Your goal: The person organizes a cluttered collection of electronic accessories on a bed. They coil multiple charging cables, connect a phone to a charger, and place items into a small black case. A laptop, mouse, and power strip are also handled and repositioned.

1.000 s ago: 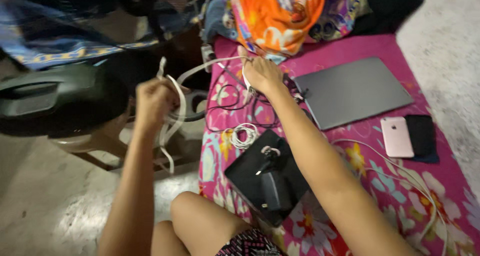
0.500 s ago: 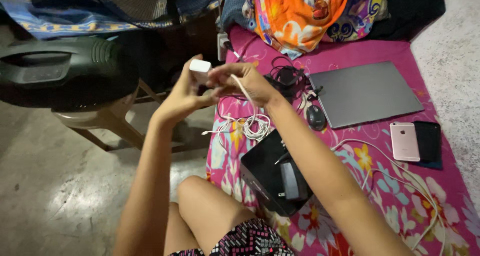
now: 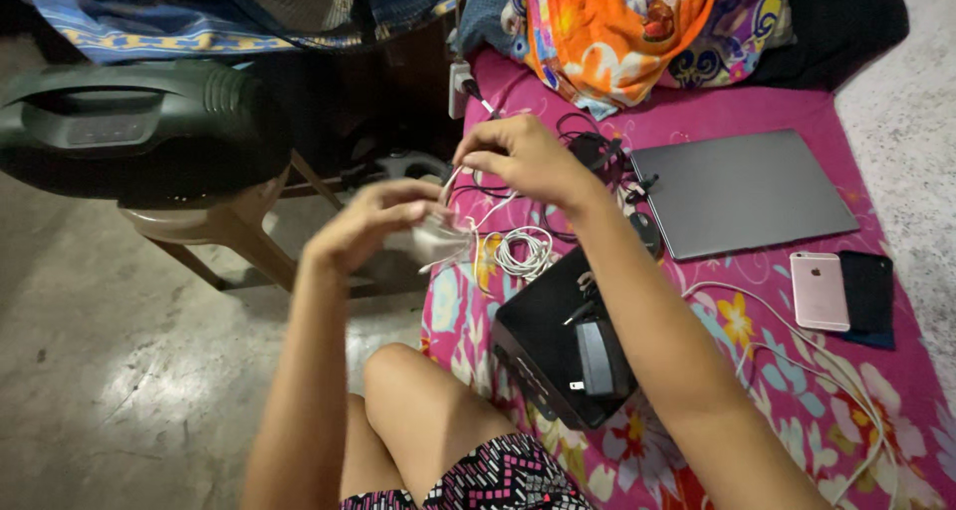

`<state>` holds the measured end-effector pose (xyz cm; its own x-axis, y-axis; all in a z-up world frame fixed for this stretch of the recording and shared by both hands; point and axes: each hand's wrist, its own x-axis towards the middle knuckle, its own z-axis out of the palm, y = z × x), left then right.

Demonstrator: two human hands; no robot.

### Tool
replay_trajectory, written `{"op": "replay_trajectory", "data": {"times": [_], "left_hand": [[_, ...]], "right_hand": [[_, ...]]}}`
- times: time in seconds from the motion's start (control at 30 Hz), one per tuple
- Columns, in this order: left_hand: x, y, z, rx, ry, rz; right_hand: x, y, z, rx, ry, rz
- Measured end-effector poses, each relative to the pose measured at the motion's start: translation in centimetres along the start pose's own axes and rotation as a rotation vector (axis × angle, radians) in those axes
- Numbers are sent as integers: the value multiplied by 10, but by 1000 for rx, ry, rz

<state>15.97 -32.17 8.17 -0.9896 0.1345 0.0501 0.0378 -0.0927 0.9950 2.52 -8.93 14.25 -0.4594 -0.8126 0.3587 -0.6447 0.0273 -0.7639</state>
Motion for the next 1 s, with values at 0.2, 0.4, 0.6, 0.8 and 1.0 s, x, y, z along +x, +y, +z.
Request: {"op": "replay_trajectory", "data": {"times": [0.2, 0.4, 0.6, 0.8, 1.0], "left_hand": [[40, 0, 57, -846, -323, 391], [72, 27, 42, -558, 258, 538], [67, -5, 13, -410, 520, 542], [33, -22, -11, -392, 459, 293], [29, 10, 46, -154, -41, 82]], "right_hand": [[3, 44, 16, 113, 432, -67], [-20, 96, 67, -315, -248, 307], [-48, 41, 81, -234, -580, 245], [-24, -27, -18, -447, 49, 194], [-2, -45, -32, -598, 379, -78]]}}
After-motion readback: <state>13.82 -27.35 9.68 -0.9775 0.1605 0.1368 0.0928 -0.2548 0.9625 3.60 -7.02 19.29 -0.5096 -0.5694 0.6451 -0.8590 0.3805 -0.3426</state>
